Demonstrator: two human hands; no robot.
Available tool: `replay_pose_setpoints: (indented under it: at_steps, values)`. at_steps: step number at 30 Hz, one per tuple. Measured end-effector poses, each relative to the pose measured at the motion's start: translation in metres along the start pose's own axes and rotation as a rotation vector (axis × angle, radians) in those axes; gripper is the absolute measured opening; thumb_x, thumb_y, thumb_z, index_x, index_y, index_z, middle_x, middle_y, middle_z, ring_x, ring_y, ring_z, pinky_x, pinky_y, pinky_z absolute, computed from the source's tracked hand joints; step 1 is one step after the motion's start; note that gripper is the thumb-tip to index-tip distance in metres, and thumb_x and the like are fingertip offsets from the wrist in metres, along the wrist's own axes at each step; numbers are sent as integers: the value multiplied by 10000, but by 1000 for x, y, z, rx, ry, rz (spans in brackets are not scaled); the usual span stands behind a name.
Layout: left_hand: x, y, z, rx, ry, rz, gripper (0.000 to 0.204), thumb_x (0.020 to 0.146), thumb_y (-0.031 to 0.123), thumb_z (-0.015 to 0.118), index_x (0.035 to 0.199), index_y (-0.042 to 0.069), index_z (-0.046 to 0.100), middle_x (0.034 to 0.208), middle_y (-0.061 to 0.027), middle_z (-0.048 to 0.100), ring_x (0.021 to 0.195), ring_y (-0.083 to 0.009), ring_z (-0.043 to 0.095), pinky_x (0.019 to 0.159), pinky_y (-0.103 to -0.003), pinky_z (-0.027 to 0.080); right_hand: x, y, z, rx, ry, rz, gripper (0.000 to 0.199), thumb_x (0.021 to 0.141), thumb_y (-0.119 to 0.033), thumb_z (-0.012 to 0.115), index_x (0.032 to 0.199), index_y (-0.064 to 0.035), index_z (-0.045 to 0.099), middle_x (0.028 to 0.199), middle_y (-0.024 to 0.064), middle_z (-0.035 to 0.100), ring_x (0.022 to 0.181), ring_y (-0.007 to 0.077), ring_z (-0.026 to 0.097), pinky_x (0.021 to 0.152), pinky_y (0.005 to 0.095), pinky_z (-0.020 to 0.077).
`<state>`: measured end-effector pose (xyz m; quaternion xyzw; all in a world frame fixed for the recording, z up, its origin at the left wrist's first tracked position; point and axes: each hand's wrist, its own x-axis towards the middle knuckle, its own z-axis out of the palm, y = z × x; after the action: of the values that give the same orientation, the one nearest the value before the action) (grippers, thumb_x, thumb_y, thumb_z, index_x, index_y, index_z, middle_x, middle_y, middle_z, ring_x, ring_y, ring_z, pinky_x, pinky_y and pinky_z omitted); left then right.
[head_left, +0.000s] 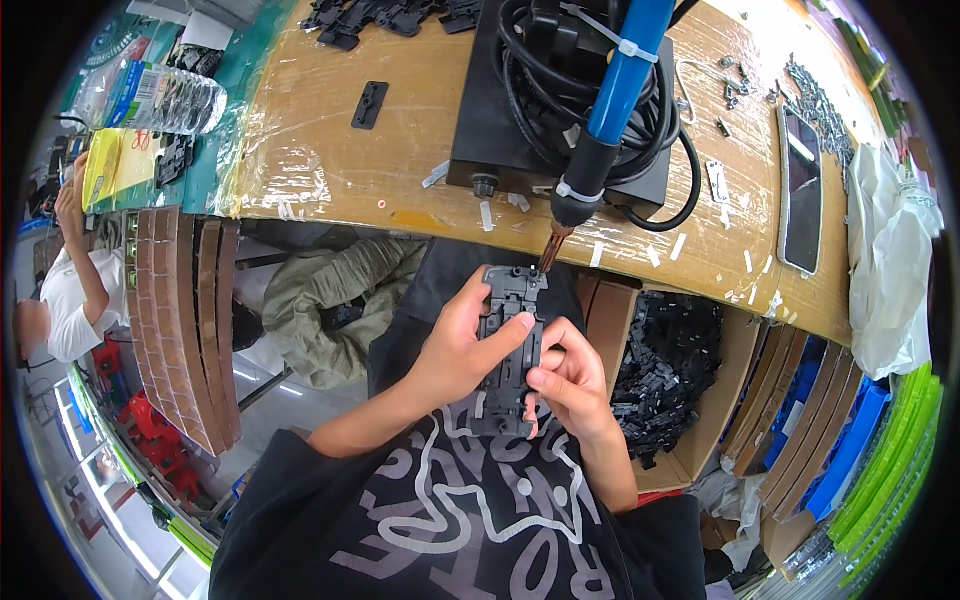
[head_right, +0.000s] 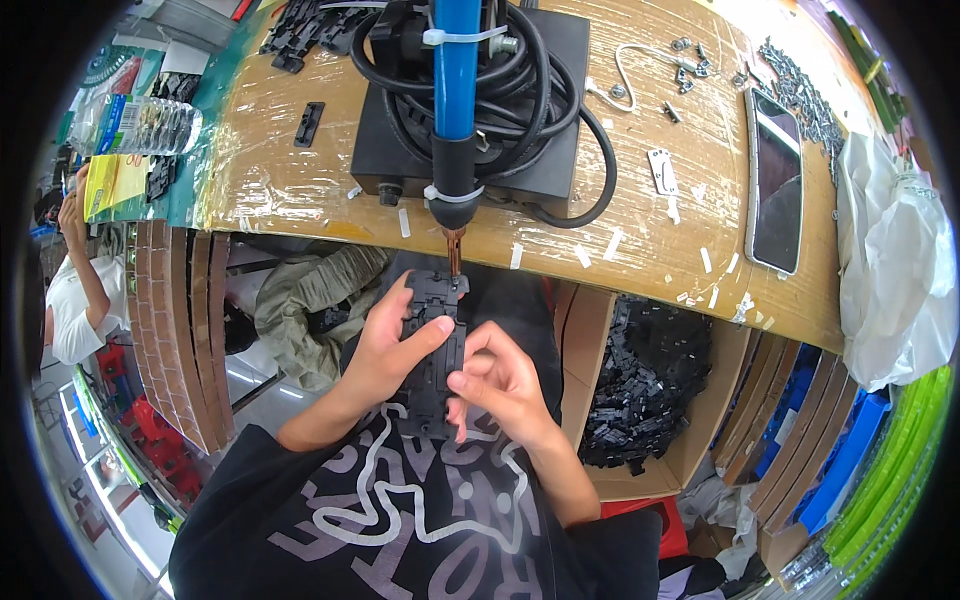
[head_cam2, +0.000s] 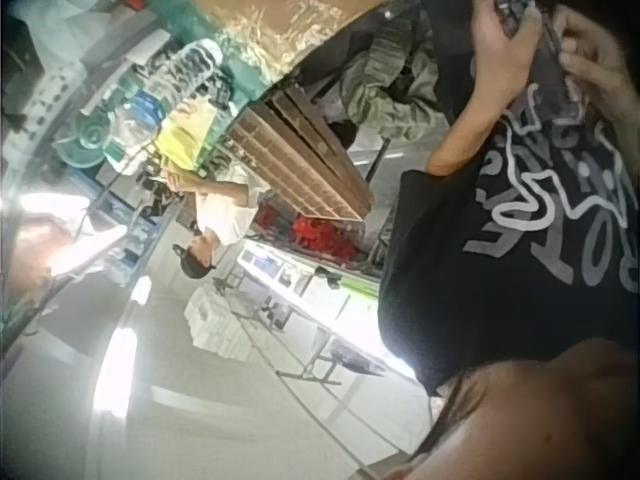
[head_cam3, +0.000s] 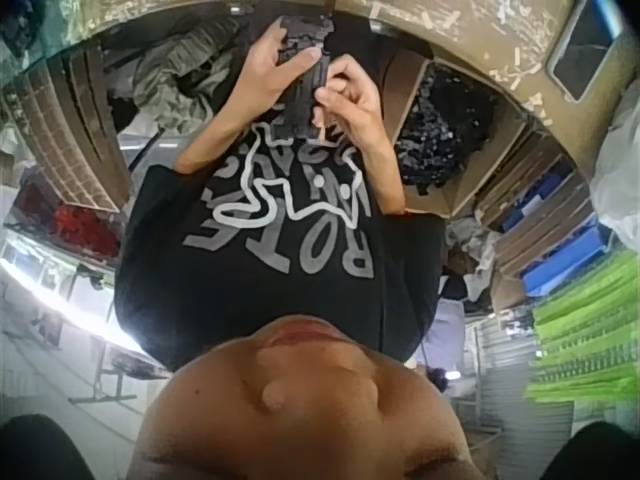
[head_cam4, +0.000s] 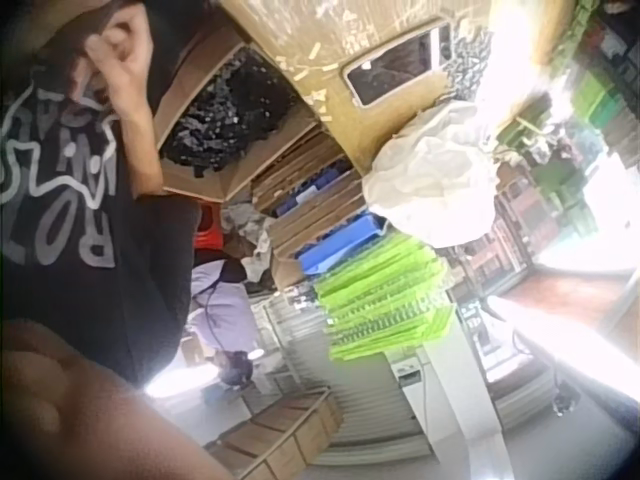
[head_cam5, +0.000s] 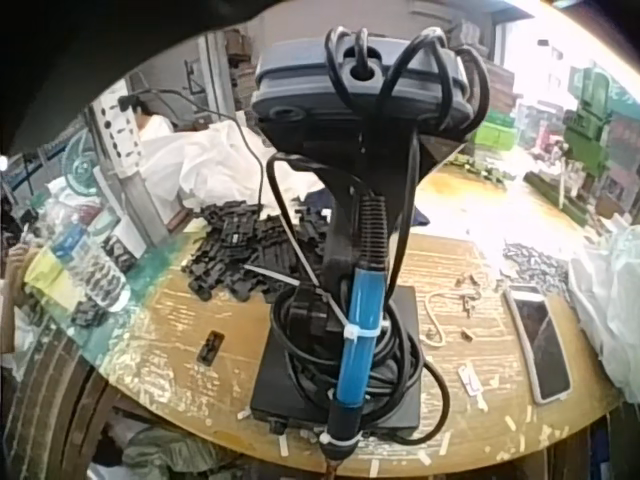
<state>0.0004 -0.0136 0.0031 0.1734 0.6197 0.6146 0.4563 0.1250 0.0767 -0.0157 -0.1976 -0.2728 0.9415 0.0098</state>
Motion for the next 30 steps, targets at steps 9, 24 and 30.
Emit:
replay_pose_setpoints:
  at_steps: [9,24,30]
  values:
    - [-1,6,-1,-46,-13,2,303,780,74,516,1066,0,448,920,-27,492,788,-55,458,694,-194,388,1,-6,5,-5,-23,-11,164,800,-4,498,882,-1,357,678,119,548,526,153,557,377,266,479]
    - [2,8,1,-57,-37,5,285,785,99,523,1044,-3,458,876,-15,483,772,-47,452,686,-187,385,-2,-8,8,-18,-3,-44,162,799,3,496,878,8,354,665,128,549,508,157,553,381,261,472]
    - [3,6,1,-67,-32,15,284,782,100,528,1038,-3,460,887,-21,491,784,-50,457,695,-187,386,-2,-7,10,-13,20,-69,157,801,1,494,874,11,355,675,129,549,509,152,552,383,254,469]
